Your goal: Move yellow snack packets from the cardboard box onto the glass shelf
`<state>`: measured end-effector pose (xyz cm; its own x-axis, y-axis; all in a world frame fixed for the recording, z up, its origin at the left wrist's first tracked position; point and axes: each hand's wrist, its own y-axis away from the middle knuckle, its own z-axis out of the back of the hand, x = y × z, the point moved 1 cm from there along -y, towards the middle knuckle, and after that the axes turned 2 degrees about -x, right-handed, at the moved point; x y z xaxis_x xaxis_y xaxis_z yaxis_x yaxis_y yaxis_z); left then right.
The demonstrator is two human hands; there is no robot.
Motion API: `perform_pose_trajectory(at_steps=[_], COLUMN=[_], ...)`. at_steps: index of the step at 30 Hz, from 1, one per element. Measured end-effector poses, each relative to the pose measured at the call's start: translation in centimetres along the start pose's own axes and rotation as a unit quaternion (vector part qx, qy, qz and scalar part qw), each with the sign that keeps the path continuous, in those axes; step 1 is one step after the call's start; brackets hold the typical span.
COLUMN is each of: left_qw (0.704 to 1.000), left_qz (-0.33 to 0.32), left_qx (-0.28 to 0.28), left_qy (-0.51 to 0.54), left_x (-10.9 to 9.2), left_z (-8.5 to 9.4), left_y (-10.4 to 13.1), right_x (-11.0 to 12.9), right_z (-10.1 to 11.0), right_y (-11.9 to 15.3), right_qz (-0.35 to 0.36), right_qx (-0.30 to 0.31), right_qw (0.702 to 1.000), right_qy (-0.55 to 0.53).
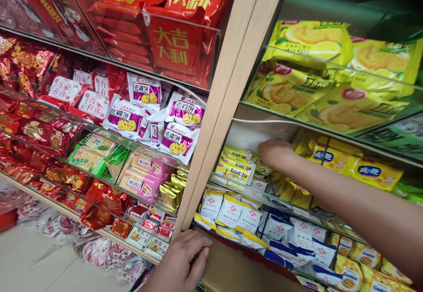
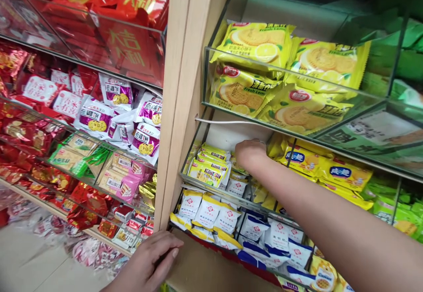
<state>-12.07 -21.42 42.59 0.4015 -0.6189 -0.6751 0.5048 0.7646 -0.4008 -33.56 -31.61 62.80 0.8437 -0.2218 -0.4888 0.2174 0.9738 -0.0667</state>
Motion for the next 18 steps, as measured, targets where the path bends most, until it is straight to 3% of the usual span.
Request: perform_pose_trajectory(at_steps=[12,15,18], left_qw=[1.000,1.000,1.000], left_qz=[-0.002,-0.008,-0.007], left_qx=[-0.008,-0.011,-0.008], left_qy=[0.008,0.012,0.008], left_x=[0.4,0.5,0.5], left_z=[-0.2,-0.3,-0.2], left_y=[-0.1,0.0,0.1], right_x=[0.8,0.3,-0.8], right_z=[-0.5,0.9,1.6], right_y=[-0.7,0.9,5.1], right_qz=[0.049,0.054,0.062], right_qx=[0.022,-0.014,-0.091], right_qw=[0.999,0.998,0.993], right_qy=[-0.008,-0.016,-0.031])
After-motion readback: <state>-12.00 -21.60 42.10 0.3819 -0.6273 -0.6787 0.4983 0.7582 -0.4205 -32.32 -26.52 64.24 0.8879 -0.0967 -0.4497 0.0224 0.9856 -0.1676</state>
